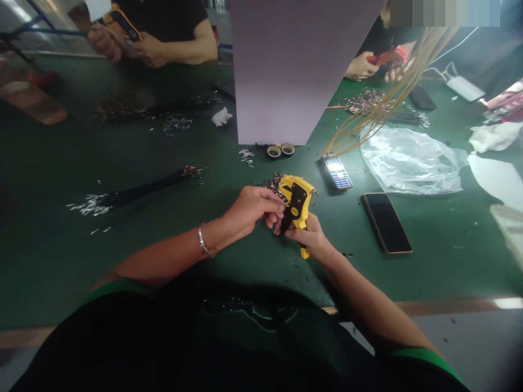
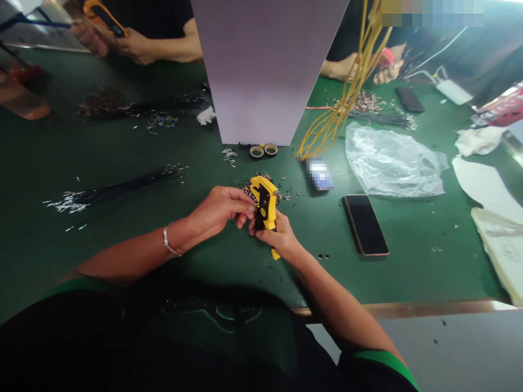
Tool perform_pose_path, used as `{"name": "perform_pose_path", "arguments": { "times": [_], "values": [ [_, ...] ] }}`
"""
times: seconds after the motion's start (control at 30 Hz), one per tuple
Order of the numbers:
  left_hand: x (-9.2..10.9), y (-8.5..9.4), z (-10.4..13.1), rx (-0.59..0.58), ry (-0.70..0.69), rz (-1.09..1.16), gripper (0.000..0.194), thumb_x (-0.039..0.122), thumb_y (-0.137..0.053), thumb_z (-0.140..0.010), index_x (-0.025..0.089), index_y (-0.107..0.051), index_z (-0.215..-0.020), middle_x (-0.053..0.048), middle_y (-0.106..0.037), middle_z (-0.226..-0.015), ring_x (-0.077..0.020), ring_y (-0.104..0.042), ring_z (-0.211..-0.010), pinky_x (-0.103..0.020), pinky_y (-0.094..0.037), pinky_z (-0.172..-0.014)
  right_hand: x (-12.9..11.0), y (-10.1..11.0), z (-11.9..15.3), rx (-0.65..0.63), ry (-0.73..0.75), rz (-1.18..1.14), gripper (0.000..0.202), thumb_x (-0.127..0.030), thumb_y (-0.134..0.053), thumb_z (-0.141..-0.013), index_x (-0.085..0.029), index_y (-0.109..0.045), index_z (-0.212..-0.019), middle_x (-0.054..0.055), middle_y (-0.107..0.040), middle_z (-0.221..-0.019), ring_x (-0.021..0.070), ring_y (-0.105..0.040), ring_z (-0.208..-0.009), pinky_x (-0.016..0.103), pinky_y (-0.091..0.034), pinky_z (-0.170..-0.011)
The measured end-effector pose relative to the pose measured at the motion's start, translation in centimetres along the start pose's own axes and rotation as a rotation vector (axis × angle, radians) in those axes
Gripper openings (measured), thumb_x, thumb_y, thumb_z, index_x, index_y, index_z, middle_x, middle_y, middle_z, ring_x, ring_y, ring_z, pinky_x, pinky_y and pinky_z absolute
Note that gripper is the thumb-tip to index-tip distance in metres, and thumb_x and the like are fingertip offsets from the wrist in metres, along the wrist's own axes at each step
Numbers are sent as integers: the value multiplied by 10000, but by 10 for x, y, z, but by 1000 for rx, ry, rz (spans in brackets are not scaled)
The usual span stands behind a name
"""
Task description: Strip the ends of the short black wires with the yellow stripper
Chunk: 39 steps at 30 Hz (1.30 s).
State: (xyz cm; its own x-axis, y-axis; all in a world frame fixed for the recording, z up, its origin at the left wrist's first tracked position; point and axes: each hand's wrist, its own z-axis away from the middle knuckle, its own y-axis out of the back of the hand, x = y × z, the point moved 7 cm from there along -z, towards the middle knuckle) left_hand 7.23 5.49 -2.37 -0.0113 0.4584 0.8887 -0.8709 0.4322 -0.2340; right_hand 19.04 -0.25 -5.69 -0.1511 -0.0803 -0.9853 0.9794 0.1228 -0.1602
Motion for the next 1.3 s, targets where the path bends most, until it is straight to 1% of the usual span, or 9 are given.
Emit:
{"name": "perform_pose_path", "arguments": {
  "times": [0.13,0.3,0.43,0.57,0.77,0.97,1.3],
  "values": [
    [0,-1,1,-17,10,1,74,39,-666,-652,102,-663,-691,-25,-648,-539,-90,-557,-406,-240,-426,-418,-3,-1,2,20,15,43,219,-203,-691,-633,-184,-630,-842,27,-683,-737,189,-612,-669,335,-493,-651],
    [3,-3,3,-17,23,-42,73,23,-656,-680,95,-651,-678,-15,-623,-503,-83,-545,-397,-235,-425,-416,-6,1,3,67,40,105,201,-199,-675,-648,-186,-624,-842,12,-656,-710,169,-572,-627,310,-460,-594],
    [3,-3,2,-32,19,-55,93,6,-645,-684,98,-648,-670,-15,-627,-508,-80,-542,-401,-234,-437,-423,-6,2,5,83,58,154,171,-198,-647,-662,-178,-622,-830,13,-641,-707,172,-569,-639,318,-456,-609],
    [3,-3,3,-42,15,-65,85,18,-648,-669,103,-650,-662,-4,-619,-499,-75,-537,-402,-228,-437,-425,-3,4,7,119,56,192,145,-210,-641,-681,-185,-607,-820,1,-614,-703,169,-572,-630,321,-455,-610],
    [2,-3,3,-43,37,-77,68,47,-655,-627,112,-653,-647,-13,-639,-518,-73,-544,-410,-225,-429,-427,0,5,8,192,31,304,117,-220,-657,-686,-188,-598,-782,-10,-605,-652,152,-536,-568,307,-440,-556],
    [0,-2,1,-50,47,-73,60,51,-664,-615,104,-652,-640,-19,-645,-523,-71,-540,-399,-225,-418,-411,0,2,7,180,33,287,100,-245,-648,-697,-194,-576,-743,-25,-590,-583,134,-512,-496,294,-429,-506],
    [2,-3,2,-36,52,-51,112,-4,-647,-638,104,-645,-605,-14,-624,-492,-69,-528,-380,-217,-417,-396,5,3,8,209,31,310,97,-259,-639,-716,-211,-561,-747,-31,-580,-551,133,-508,-455,302,-433,-495]
  ]
}}
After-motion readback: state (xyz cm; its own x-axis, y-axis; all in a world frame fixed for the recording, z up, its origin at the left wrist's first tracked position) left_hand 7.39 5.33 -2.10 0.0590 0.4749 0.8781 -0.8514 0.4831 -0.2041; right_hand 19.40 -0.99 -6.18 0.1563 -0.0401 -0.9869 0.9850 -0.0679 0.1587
